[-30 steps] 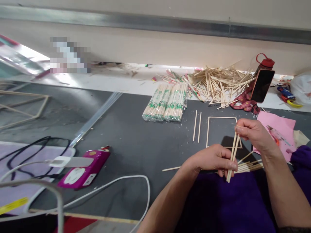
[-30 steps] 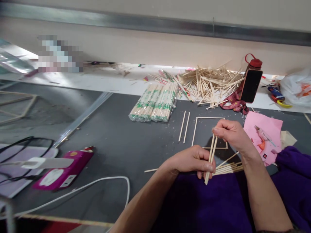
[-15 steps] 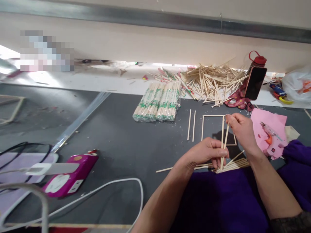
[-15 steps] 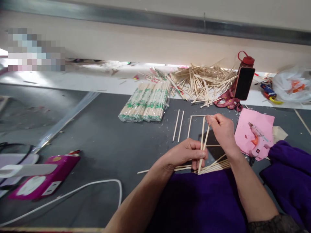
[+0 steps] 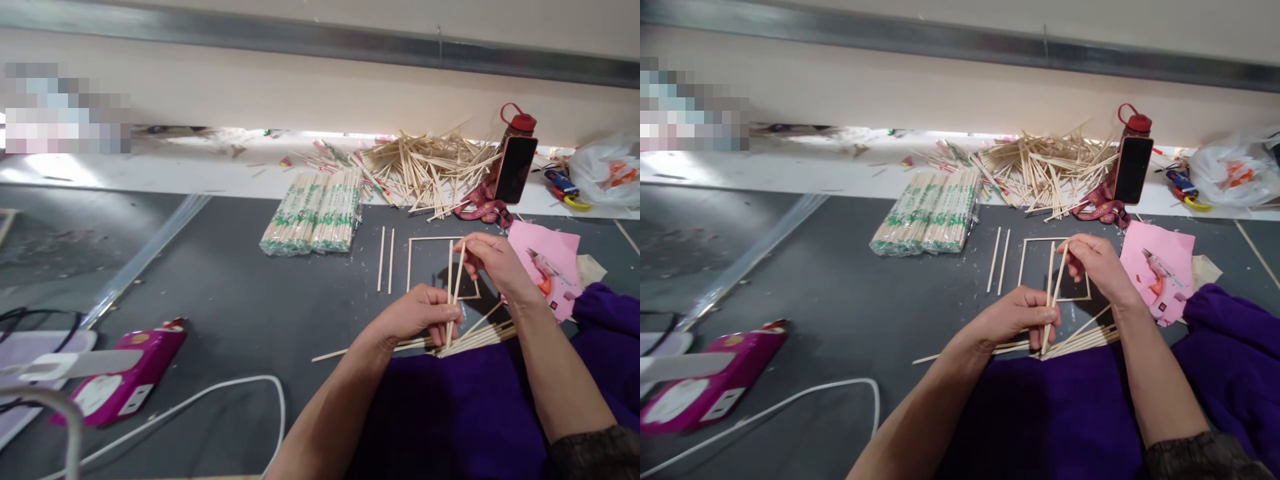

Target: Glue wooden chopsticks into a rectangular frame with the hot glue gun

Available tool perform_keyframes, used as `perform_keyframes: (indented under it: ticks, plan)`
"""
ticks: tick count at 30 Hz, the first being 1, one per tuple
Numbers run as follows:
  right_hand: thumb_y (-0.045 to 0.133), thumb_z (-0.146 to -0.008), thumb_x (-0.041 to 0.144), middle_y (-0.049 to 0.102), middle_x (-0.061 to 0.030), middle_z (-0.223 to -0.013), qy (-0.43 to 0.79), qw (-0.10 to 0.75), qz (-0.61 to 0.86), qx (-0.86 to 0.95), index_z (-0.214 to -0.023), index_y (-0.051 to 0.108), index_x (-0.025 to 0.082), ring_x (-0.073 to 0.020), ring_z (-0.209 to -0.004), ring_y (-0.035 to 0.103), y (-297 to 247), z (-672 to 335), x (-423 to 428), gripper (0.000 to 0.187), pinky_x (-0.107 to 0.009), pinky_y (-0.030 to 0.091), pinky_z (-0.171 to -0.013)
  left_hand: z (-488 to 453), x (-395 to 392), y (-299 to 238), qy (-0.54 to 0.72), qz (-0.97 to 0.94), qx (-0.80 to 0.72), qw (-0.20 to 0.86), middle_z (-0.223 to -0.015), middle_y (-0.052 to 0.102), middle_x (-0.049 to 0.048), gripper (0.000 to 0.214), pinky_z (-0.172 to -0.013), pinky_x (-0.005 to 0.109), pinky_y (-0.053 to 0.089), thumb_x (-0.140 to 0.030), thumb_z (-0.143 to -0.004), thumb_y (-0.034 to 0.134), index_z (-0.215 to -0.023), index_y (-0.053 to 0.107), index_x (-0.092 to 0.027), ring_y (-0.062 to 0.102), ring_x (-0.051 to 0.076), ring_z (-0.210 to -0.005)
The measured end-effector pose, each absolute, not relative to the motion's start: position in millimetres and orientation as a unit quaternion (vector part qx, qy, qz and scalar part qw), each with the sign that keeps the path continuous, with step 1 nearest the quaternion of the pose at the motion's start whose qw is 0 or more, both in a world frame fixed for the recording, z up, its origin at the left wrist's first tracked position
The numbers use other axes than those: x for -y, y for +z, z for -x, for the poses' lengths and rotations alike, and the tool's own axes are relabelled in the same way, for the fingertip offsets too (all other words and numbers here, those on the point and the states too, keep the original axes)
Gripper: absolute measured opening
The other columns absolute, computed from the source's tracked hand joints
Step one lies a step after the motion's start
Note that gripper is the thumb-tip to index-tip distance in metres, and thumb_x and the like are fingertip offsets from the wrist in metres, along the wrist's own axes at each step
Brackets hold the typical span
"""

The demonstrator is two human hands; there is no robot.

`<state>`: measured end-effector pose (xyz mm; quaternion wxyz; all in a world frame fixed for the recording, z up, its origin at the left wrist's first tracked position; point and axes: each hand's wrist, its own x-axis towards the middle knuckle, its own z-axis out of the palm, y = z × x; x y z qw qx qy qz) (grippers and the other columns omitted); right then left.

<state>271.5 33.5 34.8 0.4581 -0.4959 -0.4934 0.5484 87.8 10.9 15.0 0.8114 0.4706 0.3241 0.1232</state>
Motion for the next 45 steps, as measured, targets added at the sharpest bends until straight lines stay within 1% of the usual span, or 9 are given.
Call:
perform_keyframes:
  ticks: [5, 10, 18, 23, 30, 34, 37, 40, 45]
  plan:
    - [0.052, -0.077, 0.029, 0.049, 0.0056, -0.051, 0.482, 0.48, 0.539, 0.497, -0.072, 0.063, 0.018, -0.006, -0.04, 0.042, 34.3, -258.9, -33.3, 0.017, -0.018, 0.034, -0.037, -89.4, -11.1, 12.1, 0.129, -0.469, -0.329, 0.81, -0.059, 0.067, 0.0018, 0.042, -0.043, 0.017, 0.046, -0.052, -0.064, 0.076, -0.07, 0.065, -0.013, 0.059, 0.008, -0.044]
    - [0.059, -0.07, 0.032, 0.047, 0.0061, -0.051, 0.604, 0.506, 0.469, 0.4, -0.064, 0.058, 0.018, -0.0043, -0.035, 0.036, 28.9, -252.1, -37.2, 0.015, -0.017, 0.025, -0.031, -84.7, -11.3, 11.4, 0.122, -0.466, -0.296, 0.825, -0.063, 0.069, 0.0037, 0.04, -0.044, 0.018, 0.046, -0.05, -0.067, 0.075, -0.075, 0.068, -0.012, 0.059, 0.009, -0.045]
    - [0.069, -0.066, 0.032, 0.062, 0.0006, -0.059, 0.641, 0.45, 0.468, 0.409, -0.073, 0.069, 0.016, -0.0066, -0.042, 0.049, 25.3, -260.3, -36.7, 0.017, -0.016, 0.032, -0.033, -77.7, -11.1, 16.0, 0.074, -0.47, -0.215, 0.853, -0.066, 0.07, 0.0052, 0.037, -0.045, 0.016, 0.044, -0.048, -0.071, 0.074, -0.082, 0.071, -0.013, 0.062, 0.01, -0.053]
    - [0.07, -0.065, 0.031, 0.063, 0.0012, -0.059, 0.678, 0.463, 0.408, 0.398, -0.069, 0.066, 0.017, -0.0064, -0.04, 0.048, 25.4, -259.3, -36.8, 0.015, -0.016, 0.031, -0.032, -75.6, -11.6, 17.4, 0.08, -0.477, -0.205, 0.851, -0.064, 0.069, 0.0045, 0.039, -0.045, 0.015, 0.043, -0.05, -0.074, 0.071, -0.086, 0.07, -0.013, 0.062, 0.01, -0.053]
    - [0.064, -0.066, 0.031, 0.057, 0.0033, -0.054, 0.602, 0.562, 0.439, 0.36, -0.064, 0.063, 0.017, -0.0036, -0.036, 0.04, 36.4, -274.6, -40.2, 0.015, -0.016, 0.02, -0.03, -77.4, -14.8, 6.8, 0.128, -0.498, -0.268, 0.815, -0.065, 0.067, 0.0033, 0.04, -0.046, 0.018, 0.044, -0.049, -0.075, 0.069, -0.086, 0.067, -0.011, 0.056, 0.007, -0.047]
    - [0.065, -0.068, 0.025, 0.058, 0.0035, -0.055, 0.513, 0.53, 0.507, 0.446, -0.074, 0.069, 0.018, -0.0042, -0.039, 0.042, 47.4, -273.4, -33.2, 0.01, -0.018, 0.025, -0.034, -83.4, -15.0, 4.8, 0.162, -0.539, -0.332, 0.757, -0.064, 0.064, 0.0017, 0.036, -0.05, 0.019, 0.044, -0.046, -0.081, 0.063, -0.09, 0.066, -0.011, 0.056, 0.008, -0.05]
    - [0.061, -0.069, 0.021, 0.056, 0.005, -0.051, 0.438, 0.504, 0.555, 0.497, -0.079, 0.071, 0.019, -0.0053, -0.039, 0.043, 52.1, -266.0, -28.1, 0.014, -0.019, 0.033, -0.038, -87.7, -13.2, 8.4, 0.163, -0.574, -0.363, 0.716, -0.064, 0.063, 0.001, 0.032, -0.052, 0.02, 0.043, -0.043, -0.082, 0.06, -0.088, 0.066, -0.012, 0.055, 0.008, -0.052]
    - [0.058, -0.07, 0.022, 0.055, 0.0051, -0.051, 0.412, 0.476, 0.588, 0.508, -0.081, 0.07, 0.019, -0.006, -0.039, 0.044, 53.3, -260.8, -26.8, 0.017, -0.02, 0.034, -0.039, -90.6, -11.3, 12.7, 0.158, -0.6, -0.38, 0.686, -0.063, 0.062, 0.0006, 0.031, -0.052, 0.02, 0.04, -0.041, -0.083, 0.057, -0.087, 0.067, -0.012, 0.053, 0.009, -0.053]
    - [0.06, -0.067, 0.029, 0.054, 0.0031, -0.056, 0.545, 0.524, 0.517, 0.401, -0.073, 0.064, 0.018, -0.0056, -0.041, 0.041, 48.3, -268.1, -34.7, 0.013, -0.02, 0.024, -0.034, -91.6, -10.7, 14.1, 0.168, -0.595, -0.407, 0.672, -0.058, 0.056, -0.0027, 0.029, -0.047, 0.019, 0.034, -0.038, -0.084, 0.054, -0.089, 0.067, -0.012, 0.048, 0.007, -0.048]
